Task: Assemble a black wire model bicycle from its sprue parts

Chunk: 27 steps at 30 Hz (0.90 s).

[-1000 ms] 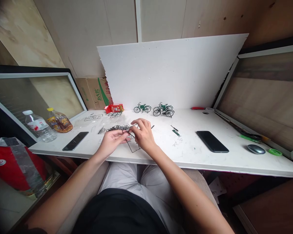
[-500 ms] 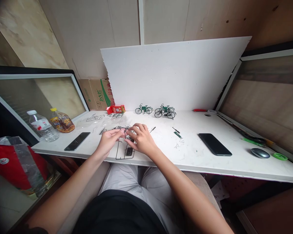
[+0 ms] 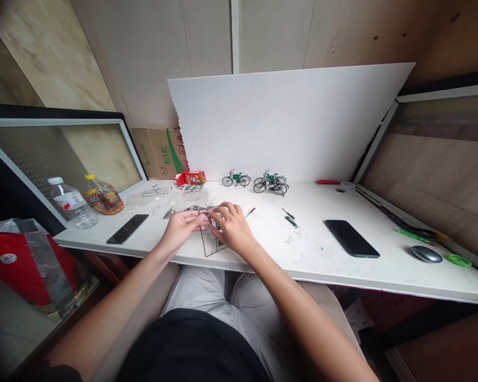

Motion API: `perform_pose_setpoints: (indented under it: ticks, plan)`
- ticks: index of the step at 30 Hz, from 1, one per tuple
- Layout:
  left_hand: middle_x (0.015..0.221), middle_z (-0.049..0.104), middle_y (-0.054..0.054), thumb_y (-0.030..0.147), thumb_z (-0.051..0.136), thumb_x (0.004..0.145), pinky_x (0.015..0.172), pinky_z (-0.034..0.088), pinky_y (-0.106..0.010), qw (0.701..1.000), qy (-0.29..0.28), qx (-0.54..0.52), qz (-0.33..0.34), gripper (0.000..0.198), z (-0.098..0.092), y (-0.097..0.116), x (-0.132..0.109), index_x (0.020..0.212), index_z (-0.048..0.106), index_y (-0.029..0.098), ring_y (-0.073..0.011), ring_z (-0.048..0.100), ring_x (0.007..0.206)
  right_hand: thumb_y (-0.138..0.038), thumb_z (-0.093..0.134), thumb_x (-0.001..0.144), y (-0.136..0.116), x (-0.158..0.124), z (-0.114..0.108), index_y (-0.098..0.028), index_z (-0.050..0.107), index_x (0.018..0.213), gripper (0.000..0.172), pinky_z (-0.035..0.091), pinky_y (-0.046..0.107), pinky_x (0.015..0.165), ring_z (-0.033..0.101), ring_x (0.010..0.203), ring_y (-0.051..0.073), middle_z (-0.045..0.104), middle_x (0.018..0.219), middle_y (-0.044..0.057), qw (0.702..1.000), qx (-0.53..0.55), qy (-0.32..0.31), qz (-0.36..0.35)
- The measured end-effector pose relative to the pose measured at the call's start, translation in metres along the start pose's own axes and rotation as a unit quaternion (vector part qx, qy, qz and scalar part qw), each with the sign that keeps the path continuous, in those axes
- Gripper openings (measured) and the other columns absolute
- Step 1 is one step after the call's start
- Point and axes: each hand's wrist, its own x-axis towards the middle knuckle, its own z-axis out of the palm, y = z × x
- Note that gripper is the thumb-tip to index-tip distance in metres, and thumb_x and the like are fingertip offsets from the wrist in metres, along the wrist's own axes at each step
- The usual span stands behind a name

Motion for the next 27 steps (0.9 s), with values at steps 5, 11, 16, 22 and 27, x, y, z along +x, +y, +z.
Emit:
perform_pose_setpoints:
  ticks: [5,11,16,22,27]
  plan:
    - [0.093,0.081,-0.012,0.053,0.088,0.076,0.079,0.064,-0.04,0.998,0.0,0.047,0.048,0.043,0.004,-0.007,0.0,0.097,0.08,0.016,-0.0287,0.079,0.084,-0.02,0.067,0.099,0.0,-0.001,0.004,-0.019,0.066,0.133,0.034,0.045,0.045,0.092,0.058,0.116,0.031,0.074,0.117,0.013,1.0,-0.028,-0.013,-0.004]
    - [0.107,0.078,-0.012,0.046,0.08,0.087,0.079,0.064,-0.036,0.988,0.01,0.118,0.099,0.032,0.007,-0.013,-0.006,0.104,0.08,0.019,-0.0246,0.078,0.081,-0.015,0.057,0.105,0.003,-0.003,0.008,-0.019,0.066,0.125,0.023,0.041,0.043,0.094,0.058,0.114,0.028,0.075,0.115,0.011,0.999,-0.032,-0.006,0.011]
    - [0.12,0.067,-0.01,0.038,0.075,0.093,0.072,0.063,-0.03,0.954,0.057,0.2,0.218,0.02,0.008,-0.019,-0.008,0.101,0.08,0.021,-0.0156,0.074,0.074,-0.006,0.051,0.104,-0.002,-0.006,0.016,-0.02,0.066,0.122,0.027,0.036,0.045,0.103,0.051,0.134,0.029,0.074,0.121,0.009,0.998,-0.026,0.031,0.055]
    - [0.115,0.063,-0.008,0.033,0.07,0.097,0.06,0.062,-0.024,0.924,0.057,0.249,0.286,0.018,0.01,-0.032,-0.004,0.106,0.078,0.019,-0.0106,0.071,0.068,-0.001,0.051,0.1,-0.004,-0.008,0.023,-0.022,0.071,0.112,0.031,0.035,0.046,0.1,0.053,0.123,0.029,0.075,0.108,0.008,0.992,-0.032,0.035,0.114]
    - [0.115,0.062,-0.008,0.029,0.069,0.097,0.06,0.062,-0.024,0.926,0.03,0.259,0.274,0.013,0.009,-0.036,-0.002,0.103,0.076,0.018,-0.0108,0.07,0.069,0.001,0.056,0.094,-0.006,-0.009,0.027,-0.024,0.074,0.103,0.032,0.038,0.042,0.091,0.05,0.118,0.03,0.07,0.121,0.008,0.985,-0.024,0.027,0.169]
